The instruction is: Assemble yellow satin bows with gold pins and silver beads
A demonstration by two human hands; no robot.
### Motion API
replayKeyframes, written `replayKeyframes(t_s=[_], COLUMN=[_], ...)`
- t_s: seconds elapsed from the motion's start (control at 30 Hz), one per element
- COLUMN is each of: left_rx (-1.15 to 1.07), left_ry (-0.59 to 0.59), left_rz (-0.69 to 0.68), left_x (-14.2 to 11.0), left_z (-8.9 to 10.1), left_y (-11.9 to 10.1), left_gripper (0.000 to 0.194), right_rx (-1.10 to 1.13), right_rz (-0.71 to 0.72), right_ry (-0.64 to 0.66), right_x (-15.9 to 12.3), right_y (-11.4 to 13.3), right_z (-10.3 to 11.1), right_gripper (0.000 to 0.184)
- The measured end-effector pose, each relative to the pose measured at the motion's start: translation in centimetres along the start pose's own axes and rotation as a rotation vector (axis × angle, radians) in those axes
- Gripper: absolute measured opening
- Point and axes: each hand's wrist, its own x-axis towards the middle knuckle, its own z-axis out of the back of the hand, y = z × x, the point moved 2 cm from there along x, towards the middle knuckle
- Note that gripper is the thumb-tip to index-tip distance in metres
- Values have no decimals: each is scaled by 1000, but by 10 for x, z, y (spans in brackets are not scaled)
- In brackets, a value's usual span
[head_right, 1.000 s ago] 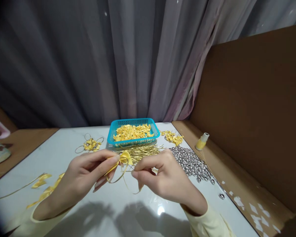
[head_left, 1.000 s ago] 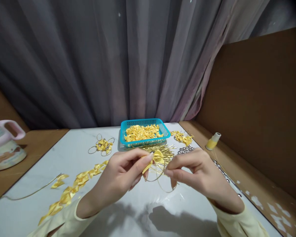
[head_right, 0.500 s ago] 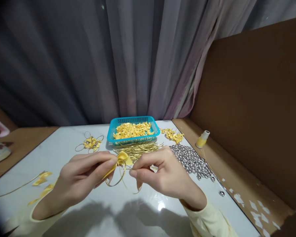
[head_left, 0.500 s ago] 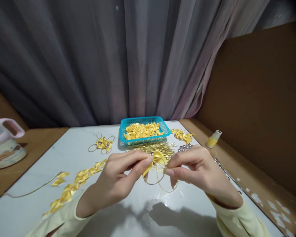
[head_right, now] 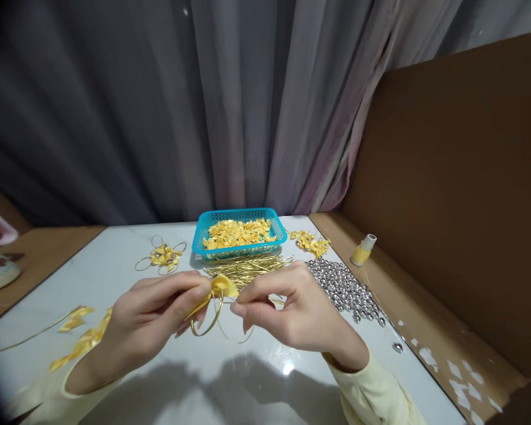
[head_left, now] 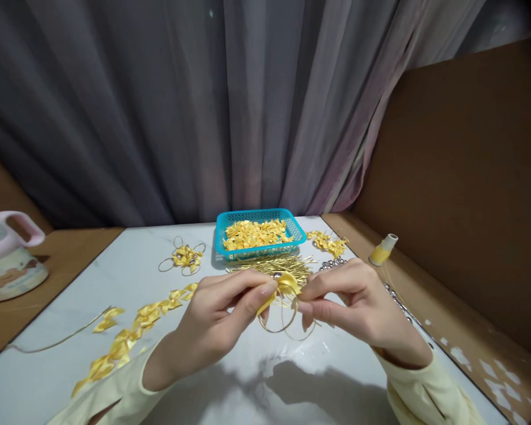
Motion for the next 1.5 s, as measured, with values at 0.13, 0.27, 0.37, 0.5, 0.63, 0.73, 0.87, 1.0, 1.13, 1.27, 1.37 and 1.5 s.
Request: replayKeyframes(t_s=[0.13,0.27,0.37,0.5,0.63,0.73,0.87,1.0,1.13,1.27,1.37,1.5], left_rx=[-122,-322,-438,-513,-519,-457,-397,-433,-506,-535,-579,-644], left_ry=[28,82,94,92,85,52,-10,-28,-10,-13,-6,1], left_rz=[85,193,258,256,239,229,215,243,264,283,293,336], left_x=[-1,-2,-3,-2,-1,0,-2,-4,-3,-1,0,1], left_z=[0,-3,-5,-7,-8,-9,-11,-13,-14,-14,-15,-15], left_y=[0,3,6,8,7,6,7,9,8,8,9,11], left_gripper=[18,19,20,20,20,20,17,15,18,19,20,20], right_rx=[-4,13,10,-11,-47,-67,-64,-58,-53,-44,-47,-71], right_rz=[23,46,51,56,57,65,74,75,77,74,79,71], right_ry=[-1,10,13,4,-8,-27,-45,-50,-56,-66,-82,-78], right_x=[0,-2,-3,-5,-5,-5,-5,-4,-4,-3,-3,-4], right_y=[0,0,0,2,6,6,5,5,4,5,6,8], right_z=[0,-1,-2,-1,0,-1,-1,-2,-3,-3,-3,-3], right_gripper=[20,18,17,18,21,20,20,20,20,19,20,20])
